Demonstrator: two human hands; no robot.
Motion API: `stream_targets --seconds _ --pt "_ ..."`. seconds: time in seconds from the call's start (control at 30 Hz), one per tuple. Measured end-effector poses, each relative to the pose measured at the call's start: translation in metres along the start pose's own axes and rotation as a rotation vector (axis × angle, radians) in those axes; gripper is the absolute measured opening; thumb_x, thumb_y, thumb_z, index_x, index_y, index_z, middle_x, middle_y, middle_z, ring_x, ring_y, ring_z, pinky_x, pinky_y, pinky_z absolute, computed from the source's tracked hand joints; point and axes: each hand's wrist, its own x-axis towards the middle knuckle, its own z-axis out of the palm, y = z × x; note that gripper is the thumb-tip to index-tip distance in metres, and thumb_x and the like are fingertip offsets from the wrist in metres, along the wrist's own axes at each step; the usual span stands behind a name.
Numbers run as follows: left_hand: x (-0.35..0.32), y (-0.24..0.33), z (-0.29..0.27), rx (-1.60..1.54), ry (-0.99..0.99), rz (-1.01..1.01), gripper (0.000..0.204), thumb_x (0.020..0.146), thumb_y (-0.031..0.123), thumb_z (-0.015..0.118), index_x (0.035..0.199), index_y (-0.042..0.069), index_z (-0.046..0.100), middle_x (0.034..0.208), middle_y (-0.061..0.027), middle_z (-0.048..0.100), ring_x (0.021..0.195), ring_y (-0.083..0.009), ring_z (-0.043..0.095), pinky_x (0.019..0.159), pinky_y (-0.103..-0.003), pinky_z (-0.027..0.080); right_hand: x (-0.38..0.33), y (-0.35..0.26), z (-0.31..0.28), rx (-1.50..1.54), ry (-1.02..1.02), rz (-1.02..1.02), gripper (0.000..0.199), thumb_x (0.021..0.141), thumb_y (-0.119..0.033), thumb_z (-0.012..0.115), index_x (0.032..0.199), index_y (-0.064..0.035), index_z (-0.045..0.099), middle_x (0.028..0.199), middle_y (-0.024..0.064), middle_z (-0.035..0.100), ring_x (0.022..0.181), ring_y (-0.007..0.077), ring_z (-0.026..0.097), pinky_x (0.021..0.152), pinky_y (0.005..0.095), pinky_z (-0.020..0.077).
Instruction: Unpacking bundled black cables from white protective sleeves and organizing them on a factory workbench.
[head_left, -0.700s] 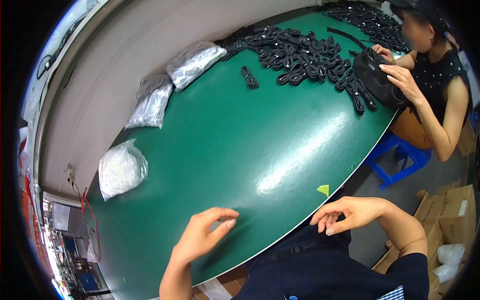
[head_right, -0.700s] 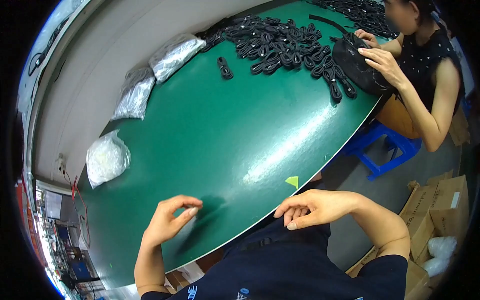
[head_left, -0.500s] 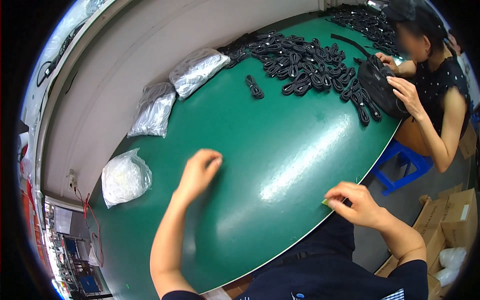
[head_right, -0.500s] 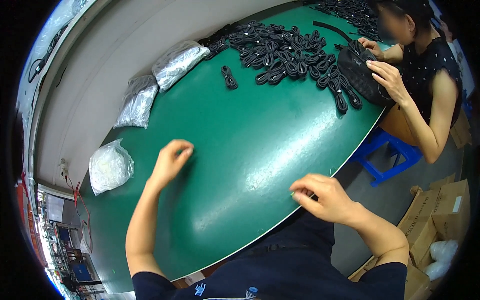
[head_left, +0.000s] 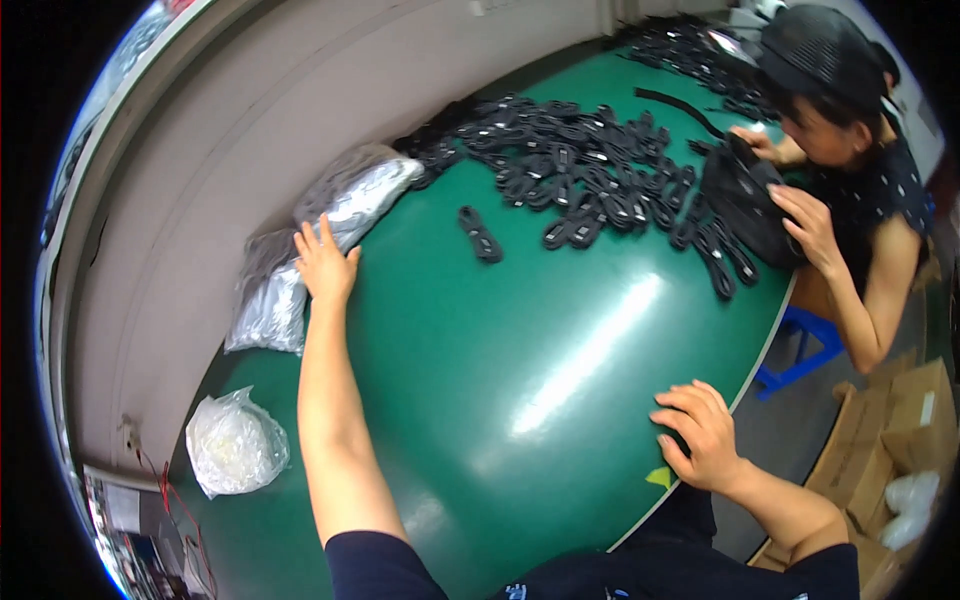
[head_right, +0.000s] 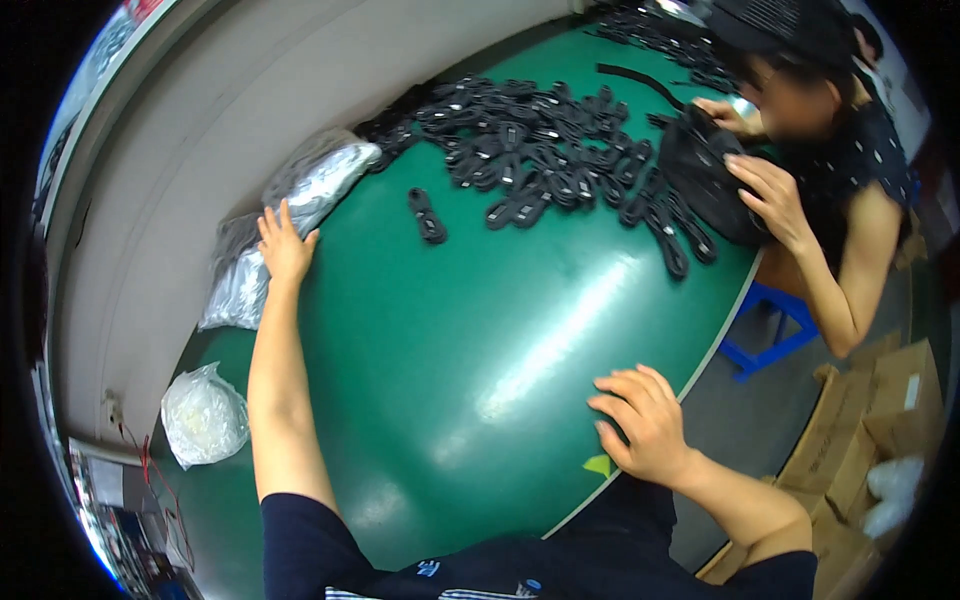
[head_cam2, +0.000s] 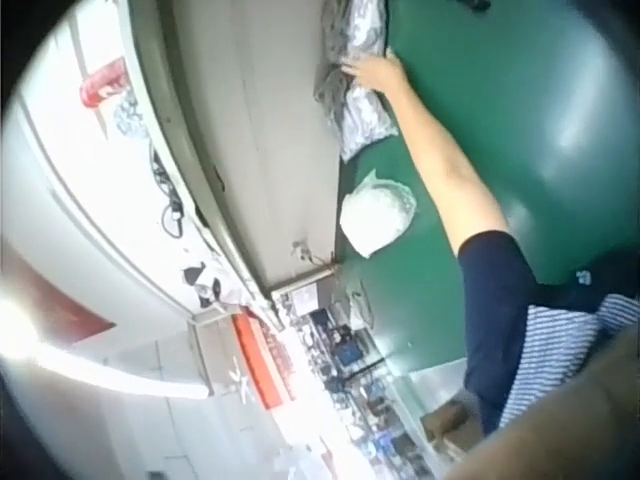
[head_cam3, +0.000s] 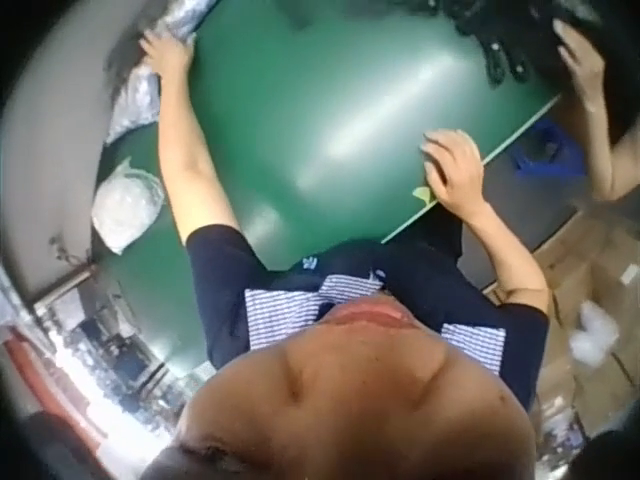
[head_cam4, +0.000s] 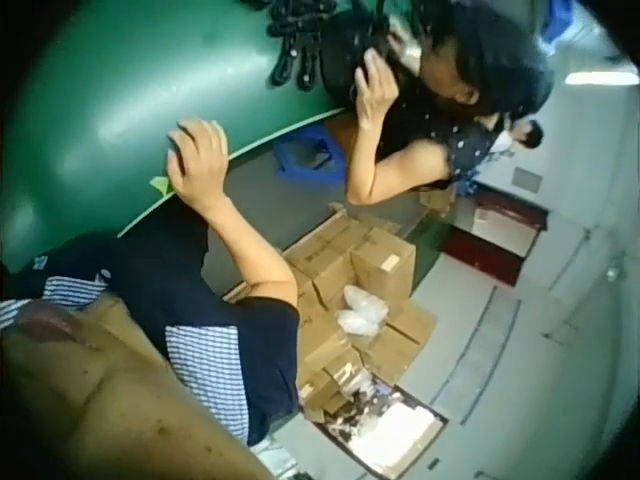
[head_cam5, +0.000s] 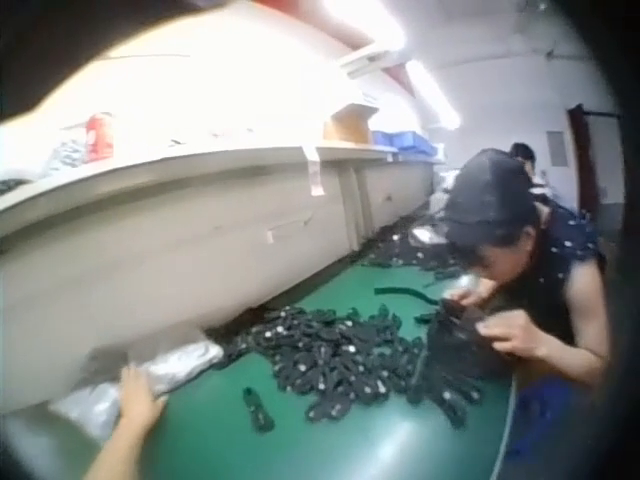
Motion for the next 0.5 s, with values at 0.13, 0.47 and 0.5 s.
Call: stream_targets --seconds 0.13,0.47,0.5 --pt "0.011 -0.024 0.032 -0.3 -0.192 -0.157 0.082 0.079 0.032 0.069 0.145 0.016 0.023 0.139 -0.0243 0.038 0.12 -0.0404 0.048 0.092 -0.052 0.044 0.002 0.002 0.001 -0.006 0.011 -0.02 0.024 0.066 -0.01 0.066 0.09 -0.0095 0.065 0.105 0.0067 0.063 0.1 0.0274 0.059 0.093 0.0476 0.0434" --pt "-0.008 -0.018 0.019 -0.176 -0.055 0.085 0.043 0.084 0.015 0.064 0.122 0.009 0.044 0.105 -0.0197 0.056 0.093 -0.0396 0.059 0.077 -0.047 0.048 0.003 0.003 0.002 0.003 0.047 -0.005 0.022 0.066 -0.009 0.065 0.088 -0.0103 0.066 0.106 0.0038 0.063 0.101 0.0227 0.059 0.093 0.0446 0.0447" --pt "-0.007 -0.022 0.015 -0.166 -0.081 0.1 0.036 0.084 0.014 0.063 0.117 0.007 0.048 0.103 -0.019 0.058 0.093 -0.0389 0.059 0.078 -0.046 0.048 0.003 0.002 0.001 0.003 0.05 -0.011 0.022 0.066 -0.009 0.065 0.088 -0.0102 0.066 0.106 0.0038 0.063 0.1 0.0226 0.059 0.093 0.0445 0.0448"
